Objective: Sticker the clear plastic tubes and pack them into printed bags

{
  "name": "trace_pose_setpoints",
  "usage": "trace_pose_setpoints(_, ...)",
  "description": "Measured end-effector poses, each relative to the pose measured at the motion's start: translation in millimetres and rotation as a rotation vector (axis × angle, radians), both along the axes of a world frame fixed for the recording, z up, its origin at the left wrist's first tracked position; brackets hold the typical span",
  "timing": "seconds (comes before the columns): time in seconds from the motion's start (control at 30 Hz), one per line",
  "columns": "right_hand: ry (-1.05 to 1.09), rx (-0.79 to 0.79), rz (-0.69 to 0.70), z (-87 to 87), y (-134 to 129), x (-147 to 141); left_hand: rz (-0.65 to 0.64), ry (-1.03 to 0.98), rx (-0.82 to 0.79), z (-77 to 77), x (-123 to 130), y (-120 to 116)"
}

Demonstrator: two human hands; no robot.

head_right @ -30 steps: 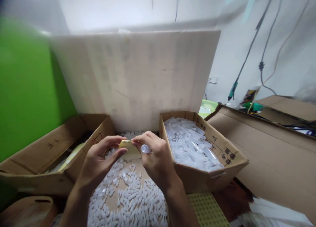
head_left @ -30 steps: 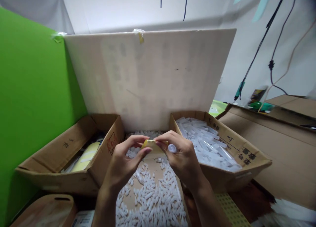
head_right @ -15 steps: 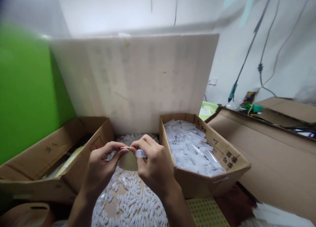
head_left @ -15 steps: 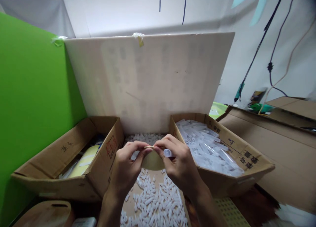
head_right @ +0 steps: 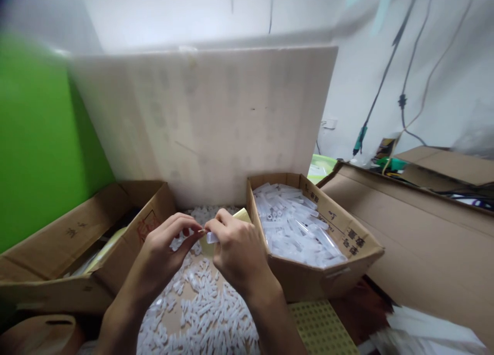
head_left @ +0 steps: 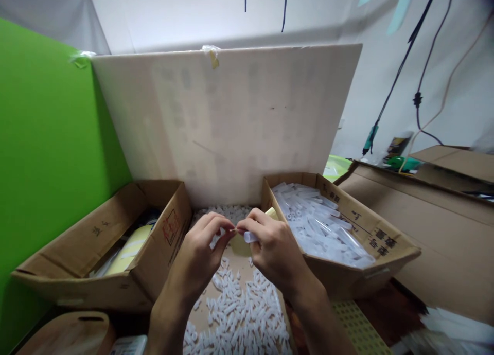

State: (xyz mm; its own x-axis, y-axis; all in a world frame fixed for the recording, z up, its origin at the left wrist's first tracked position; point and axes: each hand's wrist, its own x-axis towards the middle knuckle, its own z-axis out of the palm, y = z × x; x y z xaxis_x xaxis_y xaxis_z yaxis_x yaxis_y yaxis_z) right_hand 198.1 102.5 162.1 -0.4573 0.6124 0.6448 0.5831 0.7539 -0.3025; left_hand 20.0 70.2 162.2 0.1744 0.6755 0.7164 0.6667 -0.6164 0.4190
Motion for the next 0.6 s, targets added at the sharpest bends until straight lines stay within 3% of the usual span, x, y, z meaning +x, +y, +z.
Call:
trace_pose_setpoints(0.37, -0.150, -0.047, -0.055, 3.8, -1.0, -1.4, -0.042, -0.008, -0.159, -0.4, -5.2, 0.6)
trace_pose_setpoints(0.6, -0.098, -0.167, 0.034, 4.2, -1.5, -0.2, -0.046, 0.036, -0.222, -3.6, -10.2, -0.1)
